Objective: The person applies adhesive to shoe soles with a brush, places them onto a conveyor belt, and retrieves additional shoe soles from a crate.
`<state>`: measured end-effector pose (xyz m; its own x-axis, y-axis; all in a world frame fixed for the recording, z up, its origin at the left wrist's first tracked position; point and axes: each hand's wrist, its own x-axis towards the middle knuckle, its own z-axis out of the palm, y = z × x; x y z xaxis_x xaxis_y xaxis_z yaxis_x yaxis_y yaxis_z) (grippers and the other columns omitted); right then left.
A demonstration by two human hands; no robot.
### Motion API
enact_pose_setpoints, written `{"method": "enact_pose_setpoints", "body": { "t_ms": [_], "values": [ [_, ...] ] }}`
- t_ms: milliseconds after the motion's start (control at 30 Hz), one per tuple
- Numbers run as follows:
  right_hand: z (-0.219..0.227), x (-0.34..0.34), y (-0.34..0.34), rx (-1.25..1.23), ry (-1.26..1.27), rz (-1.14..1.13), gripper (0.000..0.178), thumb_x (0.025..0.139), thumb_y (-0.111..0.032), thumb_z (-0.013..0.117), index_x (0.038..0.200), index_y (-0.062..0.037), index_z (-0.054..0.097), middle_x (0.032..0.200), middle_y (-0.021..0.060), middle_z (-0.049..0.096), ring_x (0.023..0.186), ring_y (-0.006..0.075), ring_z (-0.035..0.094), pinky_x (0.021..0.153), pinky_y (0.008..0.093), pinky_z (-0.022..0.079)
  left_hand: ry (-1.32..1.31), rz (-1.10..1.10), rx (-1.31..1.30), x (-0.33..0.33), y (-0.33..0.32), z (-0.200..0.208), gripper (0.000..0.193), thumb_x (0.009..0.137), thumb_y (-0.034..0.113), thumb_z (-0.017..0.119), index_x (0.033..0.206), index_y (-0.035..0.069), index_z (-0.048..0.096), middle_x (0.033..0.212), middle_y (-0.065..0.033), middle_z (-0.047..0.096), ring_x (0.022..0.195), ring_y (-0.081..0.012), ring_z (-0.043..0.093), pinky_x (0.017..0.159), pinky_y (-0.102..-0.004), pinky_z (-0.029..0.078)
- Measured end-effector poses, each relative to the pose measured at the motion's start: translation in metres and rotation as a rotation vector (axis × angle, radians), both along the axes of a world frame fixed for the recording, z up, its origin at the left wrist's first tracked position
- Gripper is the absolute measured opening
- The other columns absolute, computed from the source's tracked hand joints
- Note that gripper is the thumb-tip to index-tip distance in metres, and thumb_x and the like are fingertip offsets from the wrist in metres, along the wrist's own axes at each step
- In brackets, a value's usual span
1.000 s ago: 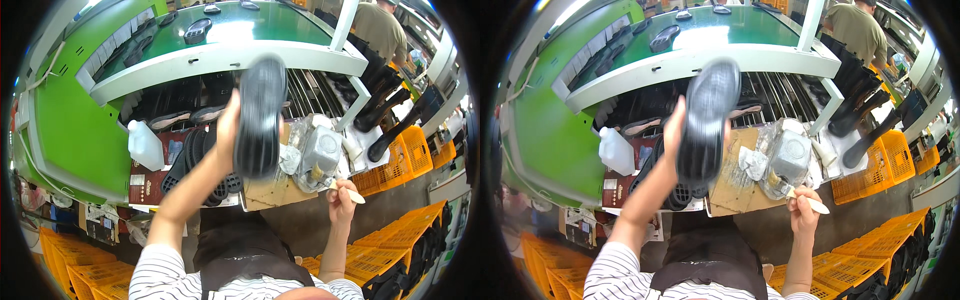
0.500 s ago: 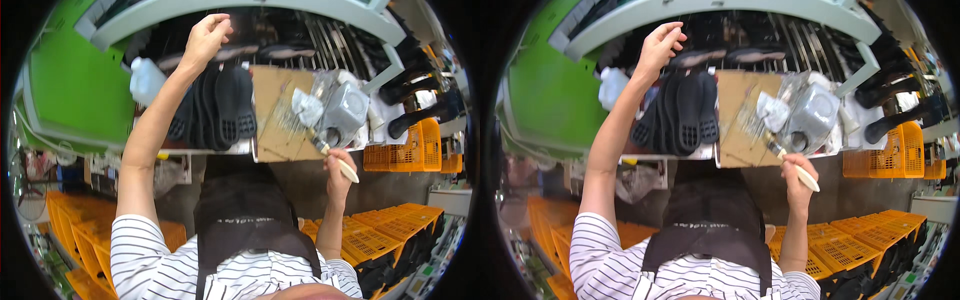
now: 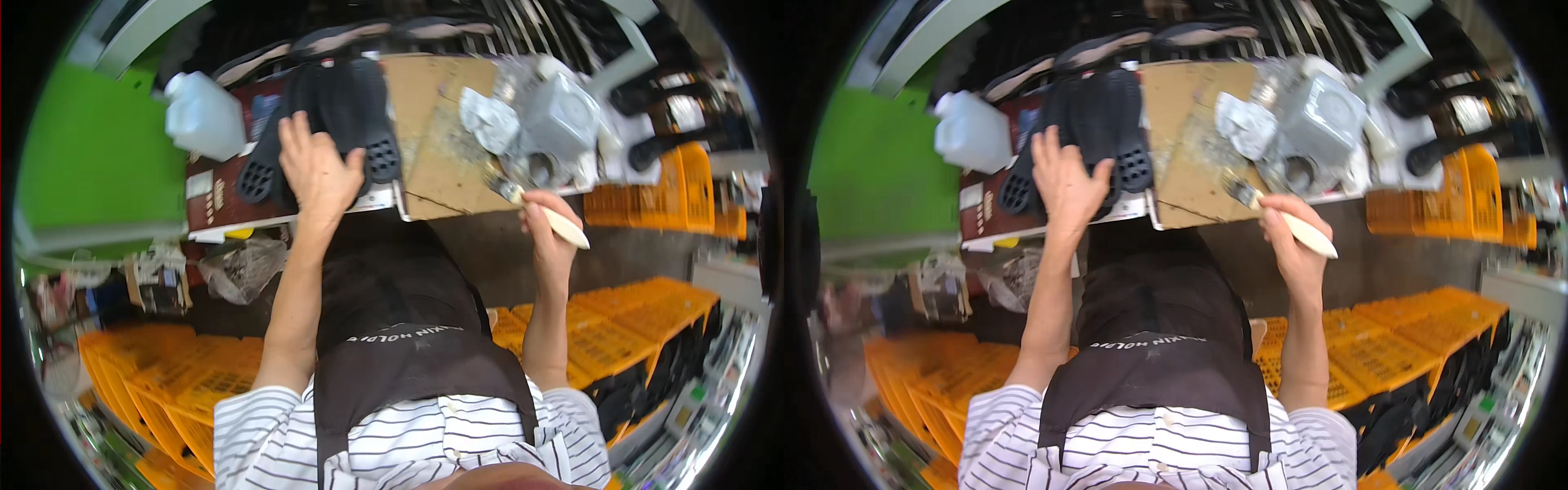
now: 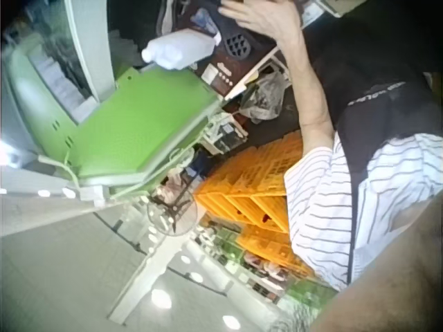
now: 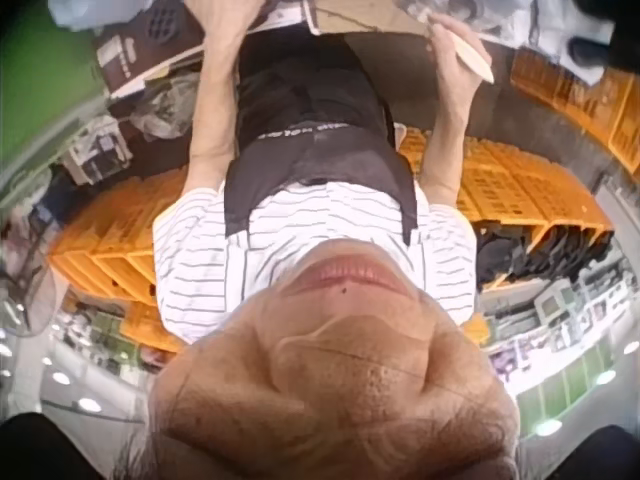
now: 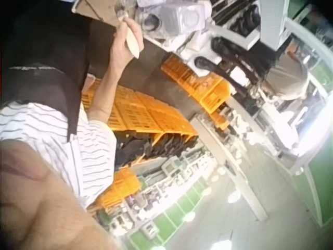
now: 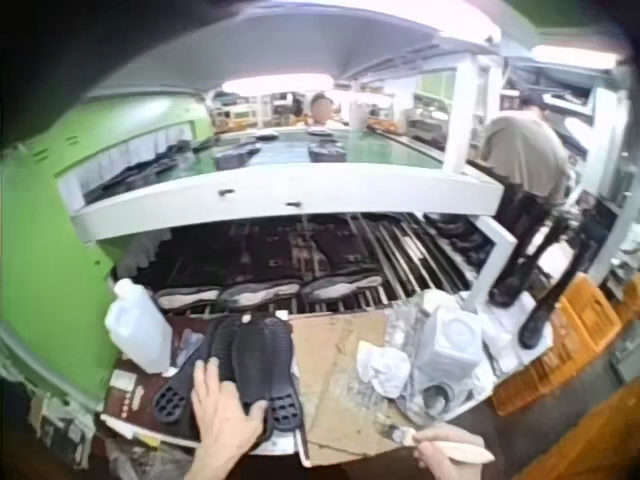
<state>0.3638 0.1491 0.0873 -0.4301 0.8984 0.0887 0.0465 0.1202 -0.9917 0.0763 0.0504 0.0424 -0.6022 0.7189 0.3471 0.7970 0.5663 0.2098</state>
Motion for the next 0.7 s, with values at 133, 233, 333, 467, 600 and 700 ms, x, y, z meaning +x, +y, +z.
{"method": "enact_pose_setpoints", "body": {
  "t_ms": [133, 233, 333, 467, 600, 700],
  "values": [
    [0.004, 0.014, 0.035, 0.187, -0.162, -0.132, 0.015, 0.089, -0.012, 0.065, 0.093, 0.0025, 0.069, 0.078, 0.0015, 0.065, 0.07, 0.0061, 0.055, 0.063, 0.0219, 0.044, 0.036, -0.108, 0.203, -0.026, -0.008, -0.021, 0.025, 0.08, 0.023, 0.068, 0.085, -0.001, 0.061, 0.134, -0.0269, 0.048, 0.128, -0.047, 0.036, 0.108, -0.0516, 0.028],
    [0.012, 0.024, 0.067, 0.292, -0.263, -0.215, 0.019, 0.089, -0.015, 0.065, 0.087, 0.0037, 0.069, 0.076, 0.0019, 0.066, 0.07, 0.006, 0.056, 0.063, 0.0221, 0.044, -0.278, -0.153, 0.433, -0.025, -0.015, -0.003, 0.02, 0.089, 0.016, 0.061, 0.089, -0.004, 0.058, 0.128, -0.0222, 0.053, 0.126, -0.0373, 0.042, 0.106, -0.0468, 0.031],
    [0.005, 0.024, 0.086, 0.342, -0.353, -0.154, 0.018, 0.088, -0.015, 0.065, 0.084, 0.003, 0.068, 0.073, 0.0029, 0.067, 0.066, 0.0086, 0.057, 0.06, 0.0245, 0.045, -1.191, -0.309, 0.976, -0.015, -0.024, 0.016, 0.029, 0.095, 0.011, 0.051, 0.118, -0.007, 0.051, 0.122, -0.0169, 0.056, 0.106, -0.0231, 0.06, 0.092, -0.0353, 0.048],
    [-0.027, 0.013, 0.097, 0.452, -0.621, -0.104, 0.02, 0.084, -0.021, 0.067, 0.081, -0.0008, 0.069, 0.07, 0.0104, 0.066, 0.059, 0.0171, 0.06, 0.059, 0.0309, 0.047, -1.548, -0.581, 0.996, 0.005, -0.026, 0.048, 0.049, 0.083, 0.007, 0.055, 0.129, -0.006, 0.043, 0.125, -0.0286, 0.054, 0.11, -0.0347, 0.061, 0.095, -0.0425, 0.051],
    [-0.037, 0.011, 0.095, 0.412, -0.64, -0.112, 0.022, 0.083, -0.024, 0.068, 0.085, -0.0023, 0.071, 0.066, 0.0115, 0.065, 0.057, 0.0173, 0.061, 0.057, 0.0317, 0.047, -1.711, -0.667, 0.841, 0.007, -0.031, 0.041, 0.055, 0.082, 0.015, 0.055, 0.13, -0.008, 0.04, 0.12, -0.0334, 0.055, 0.102, -0.0376, 0.064, 0.088, -0.0431, 0.054],
    [-0.035, 0.017, 0.087, 0.308, -0.448, -0.171, 0.021, 0.084, -0.021, 0.071, 0.086, -0.001, 0.072, 0.063, 0.0031, 0.064, 0.055, 0.0083, 0.057, 0.053, 0.0263, 0.045, -1.868, -0.803, 0.881, 0.006, -0.028, 0.027, 0.054, 0.092, 0.032, 0.041, 0.13, -0.007, 0.043, 0.119, -0.0319, 0.056, 0.098, -0.0352, 0.063, 0.086, -0.0407, 0.052]
  ]
}}
